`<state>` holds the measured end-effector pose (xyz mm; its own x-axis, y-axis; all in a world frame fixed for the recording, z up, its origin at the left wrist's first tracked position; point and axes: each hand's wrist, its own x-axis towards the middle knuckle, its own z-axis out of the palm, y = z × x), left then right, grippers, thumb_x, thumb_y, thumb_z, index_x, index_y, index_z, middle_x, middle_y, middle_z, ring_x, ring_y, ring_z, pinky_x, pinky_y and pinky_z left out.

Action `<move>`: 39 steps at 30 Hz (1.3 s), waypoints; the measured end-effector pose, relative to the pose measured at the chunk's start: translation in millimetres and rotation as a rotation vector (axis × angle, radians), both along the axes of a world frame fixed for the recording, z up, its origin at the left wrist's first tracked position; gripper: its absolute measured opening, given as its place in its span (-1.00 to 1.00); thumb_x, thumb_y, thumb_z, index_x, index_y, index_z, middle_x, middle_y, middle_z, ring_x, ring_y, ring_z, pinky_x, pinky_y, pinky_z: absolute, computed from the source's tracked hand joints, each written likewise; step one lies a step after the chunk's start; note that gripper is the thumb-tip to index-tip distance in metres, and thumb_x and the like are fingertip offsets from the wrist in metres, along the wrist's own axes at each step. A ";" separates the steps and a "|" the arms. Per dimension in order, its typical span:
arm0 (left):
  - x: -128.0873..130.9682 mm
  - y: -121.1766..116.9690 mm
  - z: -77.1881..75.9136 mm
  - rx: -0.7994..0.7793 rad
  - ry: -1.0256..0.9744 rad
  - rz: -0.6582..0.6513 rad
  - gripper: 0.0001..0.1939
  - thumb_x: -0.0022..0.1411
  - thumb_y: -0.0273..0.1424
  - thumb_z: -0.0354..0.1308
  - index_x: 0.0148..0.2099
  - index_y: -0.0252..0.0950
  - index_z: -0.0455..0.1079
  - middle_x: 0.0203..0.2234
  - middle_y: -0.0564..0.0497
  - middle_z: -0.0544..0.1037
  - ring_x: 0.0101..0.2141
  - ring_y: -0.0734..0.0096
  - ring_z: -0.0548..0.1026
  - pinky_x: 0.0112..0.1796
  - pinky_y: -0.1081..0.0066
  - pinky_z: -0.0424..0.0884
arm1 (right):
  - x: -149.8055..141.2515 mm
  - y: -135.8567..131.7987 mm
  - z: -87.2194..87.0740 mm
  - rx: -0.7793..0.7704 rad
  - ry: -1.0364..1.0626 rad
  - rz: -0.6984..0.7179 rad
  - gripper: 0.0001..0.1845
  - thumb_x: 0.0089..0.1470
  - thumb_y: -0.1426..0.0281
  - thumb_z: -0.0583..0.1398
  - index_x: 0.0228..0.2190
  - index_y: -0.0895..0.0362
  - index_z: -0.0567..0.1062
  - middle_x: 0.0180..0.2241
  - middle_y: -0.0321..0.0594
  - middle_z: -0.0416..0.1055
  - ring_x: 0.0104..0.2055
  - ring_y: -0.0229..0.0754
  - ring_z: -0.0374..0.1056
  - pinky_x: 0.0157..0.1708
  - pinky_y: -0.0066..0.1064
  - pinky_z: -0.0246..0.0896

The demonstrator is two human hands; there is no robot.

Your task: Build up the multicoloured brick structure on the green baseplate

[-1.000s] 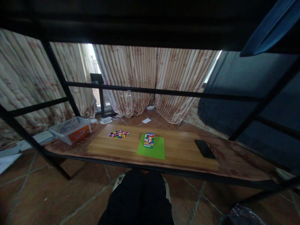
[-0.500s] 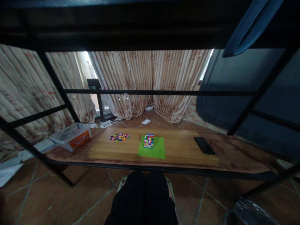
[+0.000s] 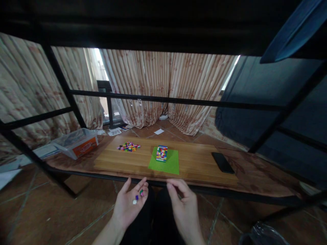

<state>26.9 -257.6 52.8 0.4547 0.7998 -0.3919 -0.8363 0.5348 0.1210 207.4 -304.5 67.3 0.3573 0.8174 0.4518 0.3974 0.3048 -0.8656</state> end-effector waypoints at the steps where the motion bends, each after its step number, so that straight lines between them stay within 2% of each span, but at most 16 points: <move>1: 5.5 -0.1 -3.8 0.004 0.000 -0.021 -0.55 0.30 -0.26 0.02 0.05 -0.58 0.28 -0.32 -0.22 0.45 -0.36 0.39 0.48 -0.34 0.44 0.47 | -5.8 1.0 -5.7 -0.033 -0.032 0.066 -0.79 0.15 0.28 0.20 -0.21 0.12 0.54 -0.23 -0.19 0.49 -0.19 -0.17 0.44 -0.20 -0.34 0.37; 4: 13.5 2.4 -6.3 0.020 -0.014 -0.031 -0.45 0.29 -0.25 0.04 0.16 -0.61 0.20 -0.20 -0.30 0.47 -0.20 0.26 0.51 -0.14 0.36 0.47 | -19.7 5.2 -20.1 -0.096 -0.131 0.200 -0.79 0.18 0.35 0.15 -0.19 0.04 0.55 -0.22 -0.21 0.49 -0.17 -0.18 0.44 -0.16 -0.41 0.34; 8: 17.0 11.4 -1.9 0.071 -0.055 -0.068 -0.36 0.30 -0.19 0.01 0.25 -0.58 0.11 0.01 -0.37 0.42 0.01 0.12 0.45 -0.01 0.28 0.39 | -20.1 13.5 -29.0 -0.069 -0.203 0.213 -0.76 0.20 0.41 0.11 -0.15 0.01 0.53 -0.21 -0.21 0.46 -0.16 -0.19 0.43 -0.15 -0.42 0.33; 11: 21.5 19.8 -1.0 0.098 -0.072 -0.127 -0.33 0.30 -0.13 -0.01 0.27 -0.54 0.10 0.08 -0.37 0.38 0.03 0.11 0.43 -0.07 0.31 0.41 | -14.5 22.6 -32.2 -0.048 -0.263 0.228 -0.76 0.21 0.43 0.09 -0.16 0.00 0.52 -0.21 -0.21 0.45 -0.15 -0.20 0.42 -0.15 -0.43 0.33; 17: 35.3 40.0 -3.1 0.108 -0.086 -0.149 -0.33 0.31 -0.11 -0.04 0.25 -0.55 0.13 0.08 -0.37 0.38 -0.13 0.29 0.51 -0.23 0.45 0.44 | -8.8 51.5 -39.5 -0.063 -0.426 0.205 -0.72 0.19 0.47 0.10 -0.11 -0.03 0.50 -0.21 -0.19 0.42 -0.15 -0.16 0.39 -0.16 -0.36 0.33; 23: 44.7 68.3 -6.4 0.069 -0.049 -0.137 -0.42 0.31 -0.15 -0.03 0.13 -0.58 0.28 0.00 -0.33 0.45 -0.20 0.37 0.51 -0.25 0.48 0.44 | -3.5 85.0 -49.8 -0.104 -0.483 0.177 -0.78 0.19 0.45 0.09 -0.20 0.01 0.51 -0.26 -0.19 0.41 -0.21 -0.13 0.39 -0.21 -0.31 0.33; 26: 46.5 80.9 -13.0 0.055 0.009 -0.134 -0.50 0.31 -0.18 -0.01 0.03 -0.55 0.38 -0.08 -0.31 0.49 -0.22 0.37 0.51 -0.28 0.50 0.44 | -3.7 98.1 -56.9 -0.127 -0.464 0.182 -0.82 0.19 0.44 0.08 -0.27 0.05 0.50 -0.29 -0.18 0.41 -0.24 -0.13 0.39 -0.22 -0.31 0.32; 30: 47.0 89.2 -29.3 -0.012 0.300 -0.127 -0.73 0.23 -0.32 0.13 -0.21 -0.47 0.47 -0.37 -0.15 0.53 -0.41 0.48 0.48 -0.38 0.53 0.42 | -7.1 109.5 -64.8 -0.146 -0.419 0.179 -0.84 0.20 0.43 0.07 -0.30 0.07 0.47 -0.31 -0.18 0.40 -0.26 -0.15 0.38 -0.27 -0.34 0.30; 32: 45.4 90.5 -35.8 0.009 0.491 -0.143 -0.80 0.13 -0.35 0.25 -0.29 -0.43 0.47 -0.47 -0.06 0.50 -0.54 0.59 0.39 -0.56 0.61 0.28 | -9.2 112.9 -65.7 -0.138 -0.408 0.162 -0.85 0.20 0.44 0.08 -0.30 0.07 0.46 -0.32 -0.19 0.40 -0.27 -0.15 0.38 -0.28 -0.36 0.29; 34: 42.1 92.3 -38.1 0.103 0.609 -0.159 -0.78 0.01 -0.36 0.34 -0.34 -0.41 0.46 -0.52 0.01 0.45 -0.64 0.71 0.24 -0.68 0.67 0.02 | -11.3 115.1 -64.1 -0.133 -0.406 0.176 -0.85 0.20 0.44 0.07 -0.30 0.07 0.45 -0.32 -0.21 0.39 -0.28 -0.17 0.37 -0.28 -0.37 0.28; 36: 37.4 96.3 -36.0 0.197 0.653 -0.173 -0.75 -0.07 -0.36 0.39 -0.38 -0.41 0.44 -0.55 0.06 0.41 -0.68 0.78 0.10 -0.69 0.67 -0.15 | -13.1 117.1 -60.7 -0.138 -0.400 0.211 -0.85 0.20 0.44 0.07 -0.31 0.06 0.45 -0.33 -0.23 0.38 -0.28 -0.18 0.36 -0.28 -0.38 0.26; 39: 30.3 106.9 -28.9 0.256 0.665 -0.229 -0.72 -0.12 -0.36 0.41 -0.41 -0.42 0.44 -0.57 0.09 0.37 -0.68 0.81 0.01 -0.67 0.66 -0.22 | -13.5 122.0 -54.6 -0.143 -0.354 0.257 -0.84 0.21 0.44 0.06 -0.32 0.06 0.45 -0.33 -0.24 0.37 -0.27 -0.20 0.36 -0.28 -0.41 0.26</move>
<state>57.3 -150.8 24.0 0.3530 0.8167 -0.4565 -0.4147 0.5739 0.7061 193.9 -182.5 12.7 -0.0209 0.9224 0.3858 0.6034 0.3193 -0.7307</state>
